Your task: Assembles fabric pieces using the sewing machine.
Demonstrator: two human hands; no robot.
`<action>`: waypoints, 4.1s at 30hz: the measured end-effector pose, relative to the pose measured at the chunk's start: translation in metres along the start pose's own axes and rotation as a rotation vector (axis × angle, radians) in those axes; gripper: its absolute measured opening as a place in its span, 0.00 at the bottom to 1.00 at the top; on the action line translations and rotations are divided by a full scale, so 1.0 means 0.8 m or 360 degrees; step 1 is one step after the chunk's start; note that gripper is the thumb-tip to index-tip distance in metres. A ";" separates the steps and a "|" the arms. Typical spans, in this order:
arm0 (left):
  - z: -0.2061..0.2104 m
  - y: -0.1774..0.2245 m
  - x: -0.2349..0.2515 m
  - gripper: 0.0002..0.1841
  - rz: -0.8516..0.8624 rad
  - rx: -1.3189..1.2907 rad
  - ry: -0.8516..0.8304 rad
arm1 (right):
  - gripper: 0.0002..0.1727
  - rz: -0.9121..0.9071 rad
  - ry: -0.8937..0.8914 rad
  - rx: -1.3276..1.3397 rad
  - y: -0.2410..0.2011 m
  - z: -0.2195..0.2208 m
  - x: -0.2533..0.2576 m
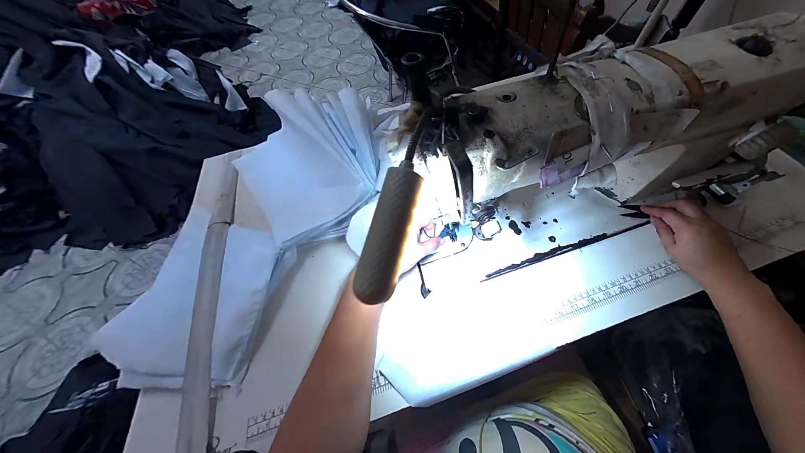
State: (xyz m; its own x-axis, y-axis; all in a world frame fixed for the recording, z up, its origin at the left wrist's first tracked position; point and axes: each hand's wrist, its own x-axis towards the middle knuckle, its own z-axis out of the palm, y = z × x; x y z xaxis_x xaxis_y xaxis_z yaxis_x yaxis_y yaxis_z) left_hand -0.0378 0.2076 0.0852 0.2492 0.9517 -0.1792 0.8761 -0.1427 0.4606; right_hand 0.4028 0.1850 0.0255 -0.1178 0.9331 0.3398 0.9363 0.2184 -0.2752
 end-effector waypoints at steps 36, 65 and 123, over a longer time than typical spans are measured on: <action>0.049 -0.061 0.024 0.11 0.0203 0.0131 0.0015 | 0.18 -0.0072 -0.1244 -0.0346 -0.373 0.045 0.073; 0.026 -0.050 0.018 0.15 0.0051 -0.0199 0.0003 | 0.23 0.0073 -0.1292 0.0116 -0.351 0.059 0.083; 0.146 0.050 -0.097 0.33 0.0044 0.0186 0.0419 | 0.29 0.0286 0.0149 0.0709 -0.128 0.002 -0.116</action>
State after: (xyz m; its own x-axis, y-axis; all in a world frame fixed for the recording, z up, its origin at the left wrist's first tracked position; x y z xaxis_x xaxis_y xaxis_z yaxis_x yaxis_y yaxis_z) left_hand 0.0259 0.0961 0.0163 0.1714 0.9827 0.0709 0.9160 -0.1854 0.3559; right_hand 0.3176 0.0763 0.0208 0.0820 0.9420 0.3254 0.7040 0.1763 -0.6879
